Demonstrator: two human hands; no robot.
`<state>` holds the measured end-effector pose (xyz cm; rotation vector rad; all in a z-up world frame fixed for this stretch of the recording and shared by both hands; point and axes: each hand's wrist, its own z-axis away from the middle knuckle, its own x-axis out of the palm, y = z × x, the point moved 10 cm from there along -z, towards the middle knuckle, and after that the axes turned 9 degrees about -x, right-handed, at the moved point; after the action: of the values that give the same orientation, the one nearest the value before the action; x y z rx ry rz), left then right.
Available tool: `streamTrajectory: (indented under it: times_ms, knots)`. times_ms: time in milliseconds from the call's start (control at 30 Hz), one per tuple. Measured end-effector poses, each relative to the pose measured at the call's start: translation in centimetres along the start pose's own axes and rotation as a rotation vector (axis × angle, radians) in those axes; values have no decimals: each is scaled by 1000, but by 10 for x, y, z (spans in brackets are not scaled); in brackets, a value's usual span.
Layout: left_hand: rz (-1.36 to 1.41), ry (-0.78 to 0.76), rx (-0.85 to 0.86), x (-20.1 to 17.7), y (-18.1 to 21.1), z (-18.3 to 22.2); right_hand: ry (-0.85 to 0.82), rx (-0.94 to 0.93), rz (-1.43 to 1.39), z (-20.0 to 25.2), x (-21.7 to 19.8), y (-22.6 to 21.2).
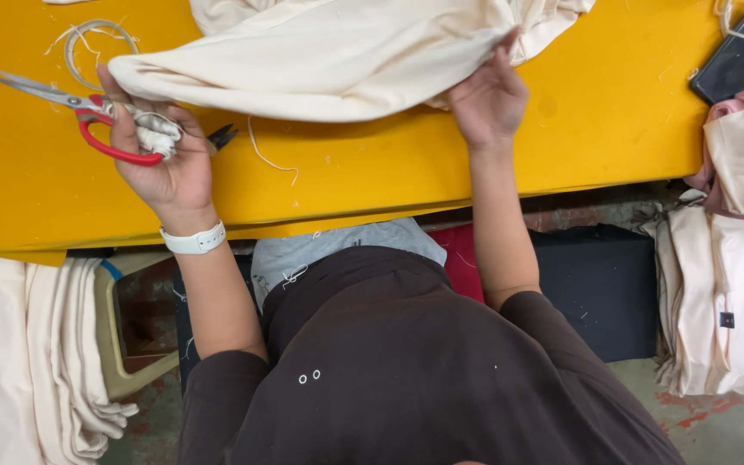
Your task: Trimming loose threads from finished t-shirts using scissors on a work table.
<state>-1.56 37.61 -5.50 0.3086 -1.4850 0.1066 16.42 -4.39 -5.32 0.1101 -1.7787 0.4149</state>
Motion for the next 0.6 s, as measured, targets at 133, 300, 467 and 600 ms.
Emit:
streamTrajectory:
  times_ms: [133,300,467,600]
  knots:
    - [-5,52,53,11,1,11,199,-213,52,6,-2,-48]
    - [-4,101,87,9,-3,13,281,-270,41,10,15,-59]
    - [18,78,132,12,-4,14,191,-258,82,6,7,-63]
    - [37,56,128,10,-5,16,100,-228,147,-1,20,-68]
